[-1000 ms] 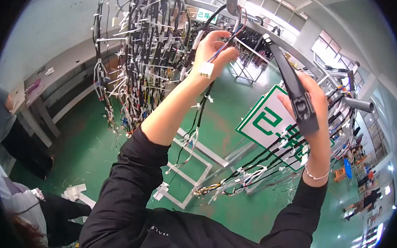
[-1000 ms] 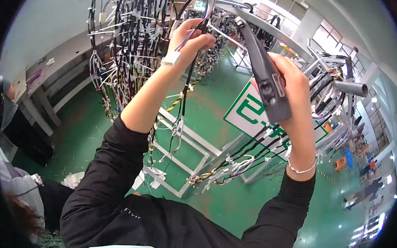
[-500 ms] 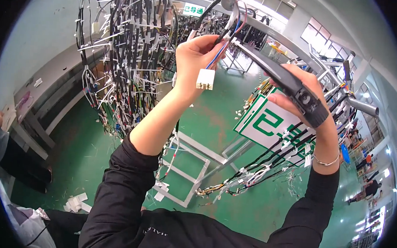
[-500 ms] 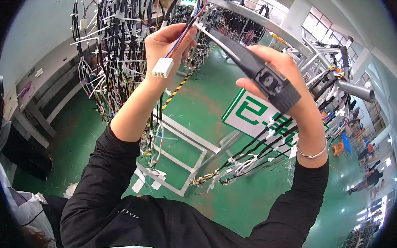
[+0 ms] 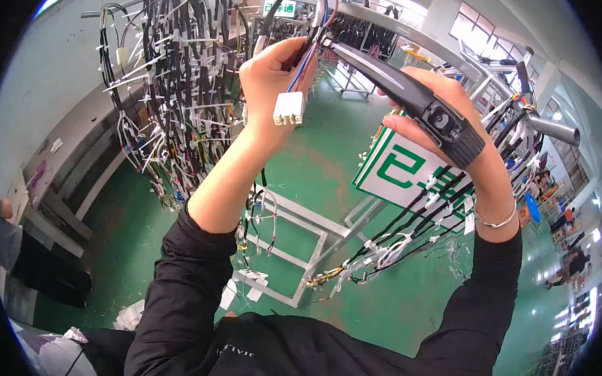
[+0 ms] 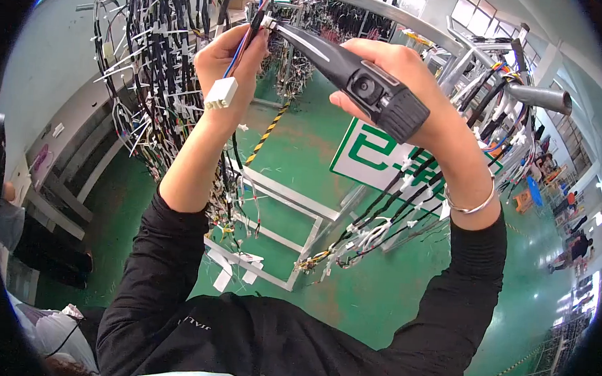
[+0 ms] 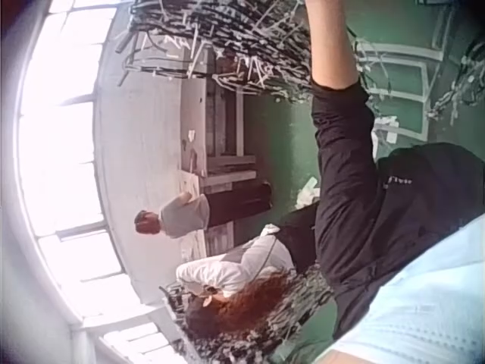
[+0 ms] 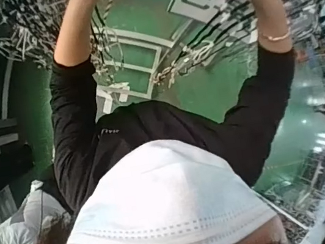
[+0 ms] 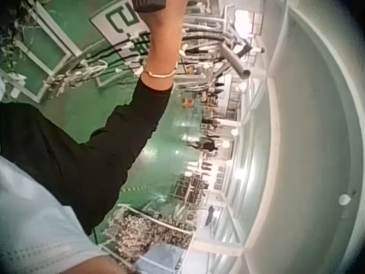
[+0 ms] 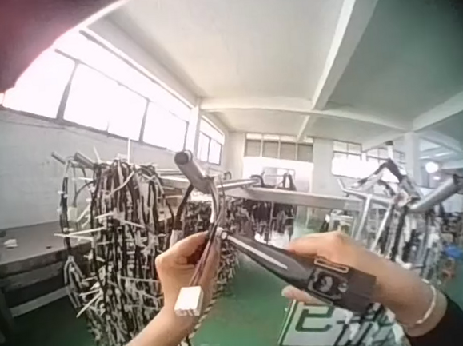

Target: The recorder uses a cable tie gun to secure and trim ties on various components of a large wiring harness assembly.

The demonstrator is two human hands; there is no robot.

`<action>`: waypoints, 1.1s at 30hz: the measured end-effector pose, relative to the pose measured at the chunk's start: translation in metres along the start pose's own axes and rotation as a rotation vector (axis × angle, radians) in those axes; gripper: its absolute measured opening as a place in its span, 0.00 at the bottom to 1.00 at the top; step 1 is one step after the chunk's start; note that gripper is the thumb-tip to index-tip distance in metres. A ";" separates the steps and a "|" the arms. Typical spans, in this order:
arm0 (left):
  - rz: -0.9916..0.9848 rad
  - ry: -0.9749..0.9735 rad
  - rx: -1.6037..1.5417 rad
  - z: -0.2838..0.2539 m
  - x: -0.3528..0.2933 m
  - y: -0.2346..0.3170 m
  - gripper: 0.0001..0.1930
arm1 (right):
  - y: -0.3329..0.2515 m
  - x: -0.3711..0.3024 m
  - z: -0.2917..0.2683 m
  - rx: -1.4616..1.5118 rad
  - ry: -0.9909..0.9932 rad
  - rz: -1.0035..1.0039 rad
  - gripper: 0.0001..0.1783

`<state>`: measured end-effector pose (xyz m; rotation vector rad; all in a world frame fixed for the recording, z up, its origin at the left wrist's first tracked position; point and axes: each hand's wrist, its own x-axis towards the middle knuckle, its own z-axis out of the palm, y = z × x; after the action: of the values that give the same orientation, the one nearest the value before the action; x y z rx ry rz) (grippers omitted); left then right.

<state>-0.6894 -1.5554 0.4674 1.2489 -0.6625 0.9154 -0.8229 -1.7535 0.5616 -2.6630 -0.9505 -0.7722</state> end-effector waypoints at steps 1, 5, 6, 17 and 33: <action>0.015 -0.017 0.034 0.000 0.000 -0.003 0.10 | 0.002 0.000 0.003 -0.003 -0.012 0.001 0.19; -0.022 -0.095 -0.048 0.000 0.010 0.001 0.08 | -0.001 0.000 0.009 -0.107 0.098 -0.027 0.16; -0.013 -0.080 -0.079 -0.004 0.014 0.001 0.11 | -0.010 0.000 0.011 -0.152 0.106 0.025 0.15; -0.530 -0.500 0.173 -0.070 -0.099 -0.047 0.30 | -0.039 -0.109 0.087 -0.080 0.315 0.167 0.22; -0.968 -0.662 -0.526 -0.106 -0.119 0.003 0.19 | -0.045 -0.170 0.194 0.571 0.238 0.419 0.19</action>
<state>-0.7572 -1.4773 0.3464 1.1692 -0.6309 -0.4758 -0.8844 -1.7389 0.3068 -2.1039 -0.4374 -0.5891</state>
